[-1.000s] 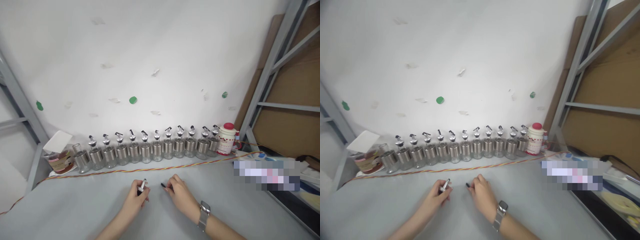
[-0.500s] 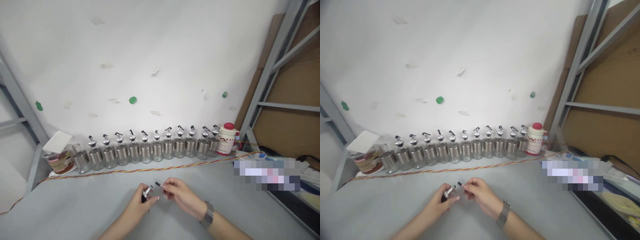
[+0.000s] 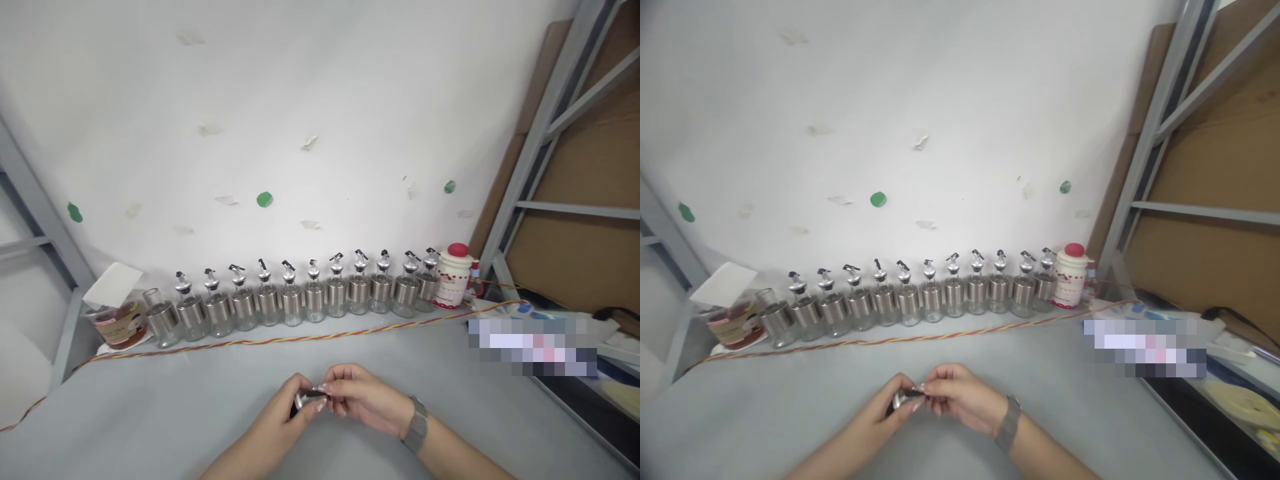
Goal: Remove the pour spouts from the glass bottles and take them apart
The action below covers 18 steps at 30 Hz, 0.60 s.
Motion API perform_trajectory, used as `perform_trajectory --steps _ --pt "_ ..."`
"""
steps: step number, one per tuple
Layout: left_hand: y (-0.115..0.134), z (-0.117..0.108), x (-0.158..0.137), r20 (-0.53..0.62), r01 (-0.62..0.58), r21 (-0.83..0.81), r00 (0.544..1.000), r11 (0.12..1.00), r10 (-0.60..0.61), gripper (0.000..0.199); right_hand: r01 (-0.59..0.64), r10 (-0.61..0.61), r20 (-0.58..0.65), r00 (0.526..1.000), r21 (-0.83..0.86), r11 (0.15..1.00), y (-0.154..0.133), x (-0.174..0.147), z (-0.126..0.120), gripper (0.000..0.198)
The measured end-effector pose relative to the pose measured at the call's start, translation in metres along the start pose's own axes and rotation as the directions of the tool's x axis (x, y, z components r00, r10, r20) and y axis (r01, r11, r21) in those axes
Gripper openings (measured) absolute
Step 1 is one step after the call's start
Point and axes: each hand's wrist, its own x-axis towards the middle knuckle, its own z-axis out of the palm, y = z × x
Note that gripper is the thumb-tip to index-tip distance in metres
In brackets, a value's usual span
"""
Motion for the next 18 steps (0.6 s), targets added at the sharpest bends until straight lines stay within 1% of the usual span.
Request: perform_trajectory --steps 5,10,18 --pt "-0.008 0.002 0.002 -0.012 -0.013 0.101 1.000 0.995 0.014 0.025 0.038 -0.039 -0.030 0.999 -0.030 0.999 0.001 0.002 0.001 0.026" --pt "-0.014 0.003 0.002 -0.026 -0.022 0.129 0.999 0.991 0.025 0.024 0.090 -0.093 -0.045 0.995 -0.081 0.993 0.003 0.003 0.002 0.029" --pt "-0.003 0.000 -0.002 0.004 -0.045 0.121 0.999 0.992 0.045 0.029 0.146 -0.151 -0.073 0.986 -0.069 0.987 0.007 0.006 0.002 0.030"
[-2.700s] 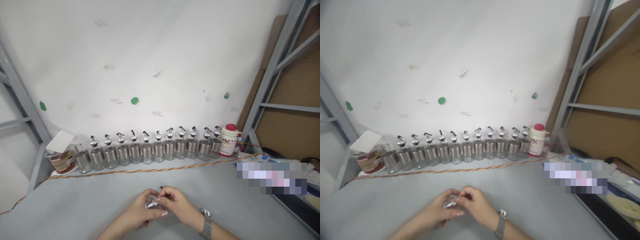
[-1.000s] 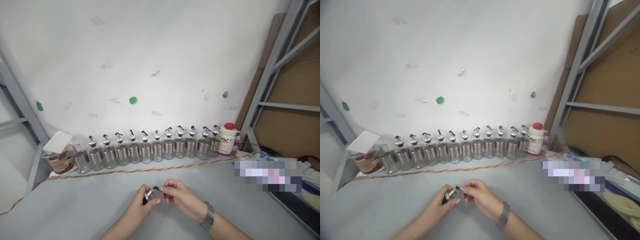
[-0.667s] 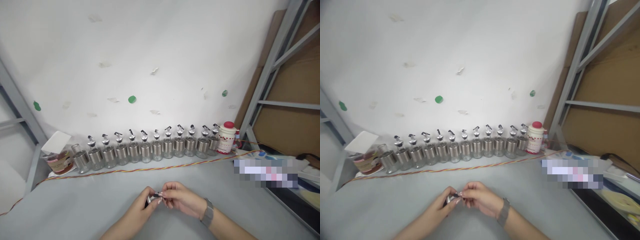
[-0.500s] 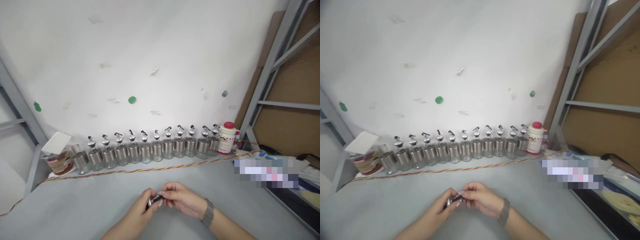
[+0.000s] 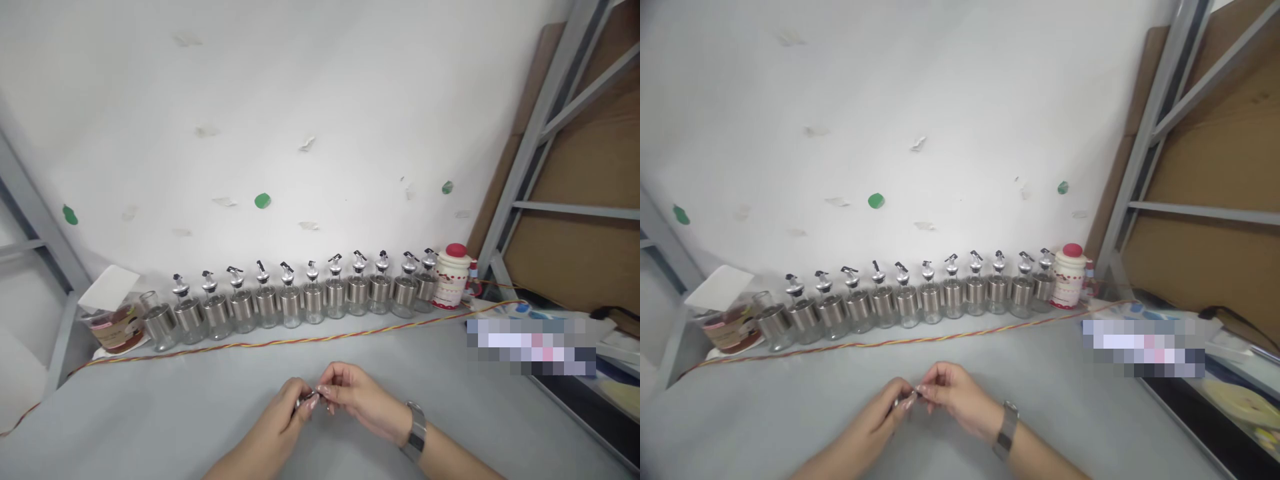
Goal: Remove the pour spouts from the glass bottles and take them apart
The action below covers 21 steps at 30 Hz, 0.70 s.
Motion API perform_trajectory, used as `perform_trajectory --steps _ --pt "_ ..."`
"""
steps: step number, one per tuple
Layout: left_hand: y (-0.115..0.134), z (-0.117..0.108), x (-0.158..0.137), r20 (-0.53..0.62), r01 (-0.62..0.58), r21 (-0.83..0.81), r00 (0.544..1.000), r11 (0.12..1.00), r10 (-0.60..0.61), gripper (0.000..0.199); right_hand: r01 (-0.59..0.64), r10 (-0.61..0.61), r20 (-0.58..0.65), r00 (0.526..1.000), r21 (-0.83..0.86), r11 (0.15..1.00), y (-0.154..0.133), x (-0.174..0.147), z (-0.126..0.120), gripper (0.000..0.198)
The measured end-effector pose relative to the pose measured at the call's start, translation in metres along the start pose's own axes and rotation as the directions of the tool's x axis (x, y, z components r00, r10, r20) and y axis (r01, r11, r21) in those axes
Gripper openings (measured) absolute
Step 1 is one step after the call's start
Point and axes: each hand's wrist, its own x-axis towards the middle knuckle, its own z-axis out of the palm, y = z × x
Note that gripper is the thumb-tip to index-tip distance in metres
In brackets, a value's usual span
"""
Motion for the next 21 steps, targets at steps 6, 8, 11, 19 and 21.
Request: perform_trajectory --steps 6,8,11,19,21 --pt "-0.0038 0.0005 0.0020 -0.016 -0.019 -0.010 1.000 1.000 0.019 0.032 0.010 -0.009 -0.010 1.000 0.051 0.999 0.0027 -0.0007 0.0023 0.029" --pt "-0.0067 0.0020 0.0035 -0.036 -0.016 -0.044 0.999 0.999 0.015 0.031 0.015 -0.014 -0.015 1.000 0.066 0.998 0.0044 -0.0008 0.0032 0.028" --pt "-0.0074 0.0024 0.0045 -0.034 0.002 -0.093 0.999 0.996 -0.005 0.032 0.009 -0.009 0.000 1.000 0.110 0.994 0.0067 -0.0008 0.0042 0.025" --pt "-0.0060 0.0021 -0.0007 -0.028 0.048 -0.144 0.998 0.988 -0.053 0.032 -0.067 0.057 0.065 0.996 0.177 0.982 0.0074 -0.0018 0.0011 0.024" --pt "-0.0084 0.0029 -0.0016 -0.025 0.072 -0.162 0.997 0.984 -0.077 0.034 -0.080 0.066 0.082 0.994 0.182 0.980 0.0076 -0.0019 -0.0001 0.025"
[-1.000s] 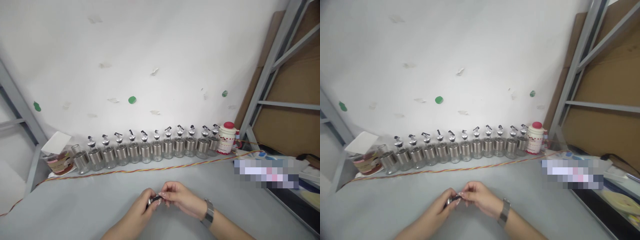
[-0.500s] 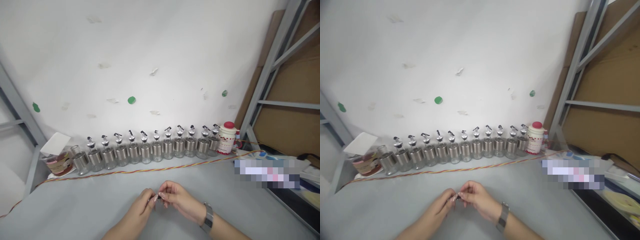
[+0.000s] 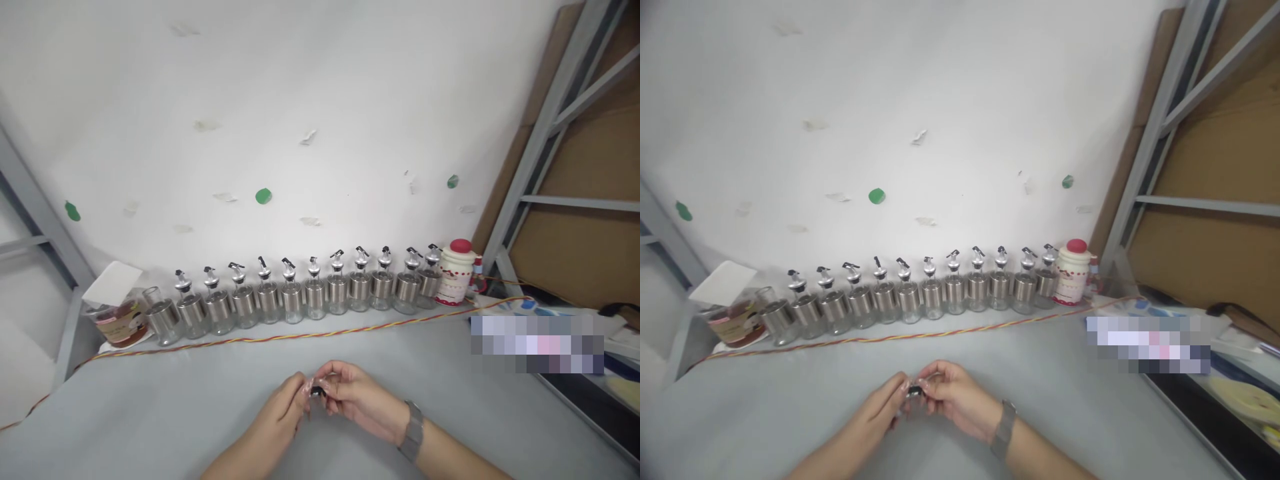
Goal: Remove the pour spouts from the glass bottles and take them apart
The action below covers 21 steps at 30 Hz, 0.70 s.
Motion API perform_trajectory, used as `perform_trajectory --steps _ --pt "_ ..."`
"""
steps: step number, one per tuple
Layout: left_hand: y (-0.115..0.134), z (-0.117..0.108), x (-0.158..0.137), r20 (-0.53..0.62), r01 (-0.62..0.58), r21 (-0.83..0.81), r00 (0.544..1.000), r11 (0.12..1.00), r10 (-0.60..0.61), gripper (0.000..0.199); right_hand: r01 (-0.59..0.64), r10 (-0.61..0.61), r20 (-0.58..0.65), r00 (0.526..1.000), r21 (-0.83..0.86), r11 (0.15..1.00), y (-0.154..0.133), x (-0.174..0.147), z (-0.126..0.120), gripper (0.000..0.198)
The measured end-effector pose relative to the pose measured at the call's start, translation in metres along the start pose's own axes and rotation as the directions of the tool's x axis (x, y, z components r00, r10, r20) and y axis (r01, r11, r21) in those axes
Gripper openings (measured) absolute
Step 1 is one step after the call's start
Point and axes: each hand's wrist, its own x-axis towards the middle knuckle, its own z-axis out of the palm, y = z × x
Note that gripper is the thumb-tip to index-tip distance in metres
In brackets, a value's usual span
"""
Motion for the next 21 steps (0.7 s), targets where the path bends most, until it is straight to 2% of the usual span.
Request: perform_trajectory --steps 7,14,21 --pt "-0.003 -0.001 -0.002 -0.023 0.053 0.002 0.998 0.999 -0.053 0.036 -0.014 0.014 0.007 1.000 -0.010 1.000 -0.002 0.000 0.000 0.029" --pt "0.003 -0.003 -0.004 0.028 0.083 -0.027 0.996 0.996 -0.082 0.037 -0.022 0.022 0.008 1.000 -0.005 1.000 -0.006 -0.001 0.002 0.031" --pt "0.014 -0.005 -0.004 0.091 0.001 -0.051 0.996 0.999 0.004 0.033 -0.085 0.084 0.021 0.996 0.010 0.996 -0.009 -0.005 0.004 0.031"
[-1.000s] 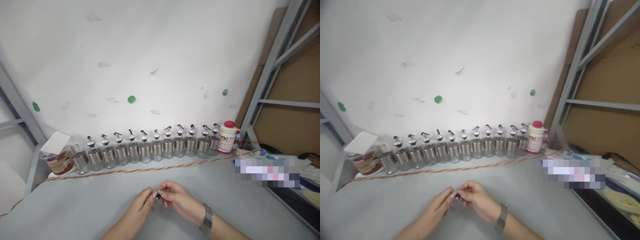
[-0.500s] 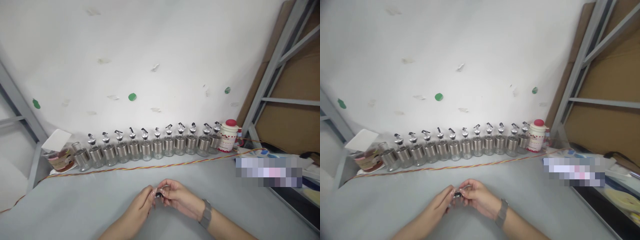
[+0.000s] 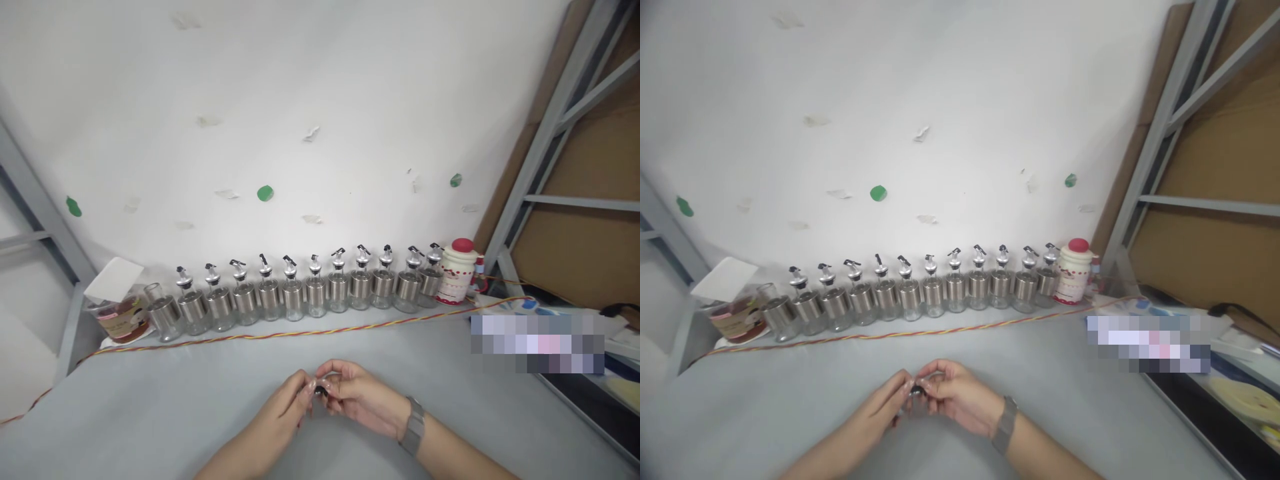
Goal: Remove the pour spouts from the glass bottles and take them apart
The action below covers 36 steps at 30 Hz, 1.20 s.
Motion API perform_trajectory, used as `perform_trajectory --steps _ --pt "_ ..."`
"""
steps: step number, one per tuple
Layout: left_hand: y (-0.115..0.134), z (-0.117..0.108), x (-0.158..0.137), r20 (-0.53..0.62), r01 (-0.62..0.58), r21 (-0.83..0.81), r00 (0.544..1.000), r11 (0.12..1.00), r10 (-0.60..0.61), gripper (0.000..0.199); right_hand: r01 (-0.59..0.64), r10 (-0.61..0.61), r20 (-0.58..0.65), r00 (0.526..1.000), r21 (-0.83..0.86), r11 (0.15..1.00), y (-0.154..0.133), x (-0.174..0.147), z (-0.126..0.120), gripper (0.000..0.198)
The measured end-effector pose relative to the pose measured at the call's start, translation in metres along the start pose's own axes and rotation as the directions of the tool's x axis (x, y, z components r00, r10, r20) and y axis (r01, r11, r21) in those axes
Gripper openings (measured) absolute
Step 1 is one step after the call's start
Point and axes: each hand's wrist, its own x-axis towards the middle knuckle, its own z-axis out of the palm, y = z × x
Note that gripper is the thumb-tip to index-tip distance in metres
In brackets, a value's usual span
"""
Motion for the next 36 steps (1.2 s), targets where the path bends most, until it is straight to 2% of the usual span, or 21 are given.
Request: perform_trajectory --steps 5,9,11,14,23,36 --pt "0.007 0.002 0.000 0.011 -0.085 0.063 0.996 0.994 0.084 0.030 0.079 -0.081 -0.019 0.997 -0.073 0.994 0.003 0.003 -0.002 0.031" --pt "0.003 0.003 0.001 -0.051 -0.070 0.134 0.996 0.988 0.077 0.030 0.212 -0.224 -0.048 0.973 -0.182 0.960 0.004 0.008 -0.002 0.030" --pt "0.001 0.003 0.002 -0.067 -0.071 0.169 0.994 0.983 0.084 0.030 0.242 -0.258 -0.037 0.965 -0.249 0.938 0.005 0.009 -0.002 0.029" --pt "0.000 0.003 0.002 -0.048 -0.075 0.190 0.995 0.979 0.086 0.030 0.239 -0.260 -0.027 0.965 -0.313 0.919 0.007 0.011 -0.003 0.030" --pt "-0.004 0.002 0.005 -0.066 -0.066 0.251 0.994 0.966 0.085 0.028 0.253 -0.282 -0.049 0.958 -0.316 0.914 0.007 0.010 -0.002 0.030" --pt "-0.010 0.004 0.006 -0.069 -0.078 0.295 0.992 0.952 0.103 0.022 0.208 -0.225 -0.125 0.966 -0.135 0.969 0.008 0.008 0.002 0.034"
